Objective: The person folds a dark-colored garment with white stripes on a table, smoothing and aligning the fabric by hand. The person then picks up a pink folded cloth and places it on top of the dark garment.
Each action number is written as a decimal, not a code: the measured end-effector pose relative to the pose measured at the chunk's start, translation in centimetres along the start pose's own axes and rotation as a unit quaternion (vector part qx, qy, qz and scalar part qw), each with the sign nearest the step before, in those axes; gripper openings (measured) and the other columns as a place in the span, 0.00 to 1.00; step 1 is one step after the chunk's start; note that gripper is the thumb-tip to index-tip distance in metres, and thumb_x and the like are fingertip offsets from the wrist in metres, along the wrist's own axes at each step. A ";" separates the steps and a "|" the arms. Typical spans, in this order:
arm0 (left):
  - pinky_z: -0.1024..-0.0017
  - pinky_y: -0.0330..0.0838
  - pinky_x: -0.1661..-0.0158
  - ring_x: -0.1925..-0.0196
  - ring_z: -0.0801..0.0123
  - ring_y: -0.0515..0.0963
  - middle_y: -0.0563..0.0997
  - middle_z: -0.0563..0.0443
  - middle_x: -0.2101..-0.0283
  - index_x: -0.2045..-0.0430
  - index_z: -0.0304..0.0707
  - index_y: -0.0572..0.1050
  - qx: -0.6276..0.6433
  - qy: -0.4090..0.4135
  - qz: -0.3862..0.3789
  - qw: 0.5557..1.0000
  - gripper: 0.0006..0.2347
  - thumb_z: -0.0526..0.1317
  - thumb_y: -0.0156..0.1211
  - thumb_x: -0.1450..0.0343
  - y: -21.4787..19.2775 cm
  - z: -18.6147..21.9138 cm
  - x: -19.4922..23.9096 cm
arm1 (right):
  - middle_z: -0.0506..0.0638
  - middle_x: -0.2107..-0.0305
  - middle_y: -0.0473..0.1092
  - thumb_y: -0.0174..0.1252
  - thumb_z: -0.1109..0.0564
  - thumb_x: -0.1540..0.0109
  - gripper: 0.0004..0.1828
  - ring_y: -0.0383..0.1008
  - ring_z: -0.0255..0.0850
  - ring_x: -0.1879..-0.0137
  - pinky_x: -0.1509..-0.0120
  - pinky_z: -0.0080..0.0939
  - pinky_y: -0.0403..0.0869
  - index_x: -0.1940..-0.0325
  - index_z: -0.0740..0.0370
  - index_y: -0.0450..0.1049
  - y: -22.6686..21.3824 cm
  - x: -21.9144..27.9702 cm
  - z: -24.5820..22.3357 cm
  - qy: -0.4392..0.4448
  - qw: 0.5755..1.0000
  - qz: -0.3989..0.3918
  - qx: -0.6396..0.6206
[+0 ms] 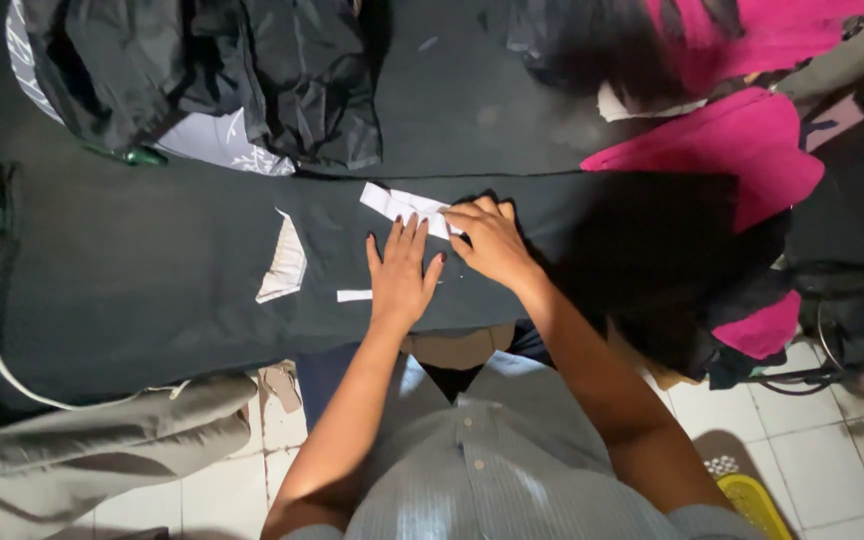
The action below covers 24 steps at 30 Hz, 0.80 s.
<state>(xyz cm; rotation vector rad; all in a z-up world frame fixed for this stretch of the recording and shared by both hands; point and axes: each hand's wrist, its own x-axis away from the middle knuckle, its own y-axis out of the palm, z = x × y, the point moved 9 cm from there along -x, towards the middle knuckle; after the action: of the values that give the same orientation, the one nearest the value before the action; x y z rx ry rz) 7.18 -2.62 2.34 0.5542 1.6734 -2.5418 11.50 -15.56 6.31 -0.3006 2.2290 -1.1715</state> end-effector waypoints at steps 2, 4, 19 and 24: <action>0.35 0.41 0.32 0.25 0.53 0.59 0.66 0.43 0.29 0.34 0.37 0.65 -0.013 -0.013 -0.015 1.000 0.25 0.49 0.53 0.25 0.4 -0.1 0.0 | 0.48 0.57 0.75 0.64 0.57 0.42 0.17 0.69 0.46 0.48 0.46 0.48 0.60 0.49 0.58 0.80 0.0 -0.1 0.0 0.013 0.999 -0.027 0.011; 0.35 0.41 0.31 0.25 0.54 0.59 0.66 0.45 0.29 0.33 0.38 0.65 -0.020 -0.020 -0.024 0.999 0.25 0.49 0.52 0.25 0.6 -0.3 0.0 | 0.47 0.60 0.74 0.64 0.57 0.42 0.13 0.69 0.46 0.49 0.45 0.48 0.60 0.53 0.57 0.80 0.4 -0.3 0.2 0.025 0.998 -0.054 0.008; 0.30 0.35 0.32 0.24 0.54 0.57 0.63 0.44 0.28 0.32 0.38 0.62 -0.010 -0.027 -0.037 0.999 0.29 0.55 0.52 0.26 0.5 -0.4 -0.2 | 0.42 0.69 0.70 0.60 0.64 0.36 0.03 0.68 0.29 0.61 0.57 0.29 0.67 0.58 0.66 0.75 6.5 2.3 10.5 0.173 0.872 -0.095 -0.449; 0.26 0.34 0.34 0.24 0.52 0.56 0.64 0.43 0.28 0.33 0.39 0.64 -0.008 -0.035 -0.036 0.999 0.30 0.56 0.53 0.27 0.5 -0.4 -0.1 | 0.43 0.72 0.70 0.58 0.70 0.41 0.04 0.71 0.29 0.64 0.59 0.30 0.69 0.65 0.66 0.72 4.8 3.3 14.2 0.177 0.926 0.073 -0.325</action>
<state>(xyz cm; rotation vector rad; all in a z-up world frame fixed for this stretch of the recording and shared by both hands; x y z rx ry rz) 7.49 -2.49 1.81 0.4062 1.7202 -2.5612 17.72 -23.80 -5.06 -0.1830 2.8628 -0.3895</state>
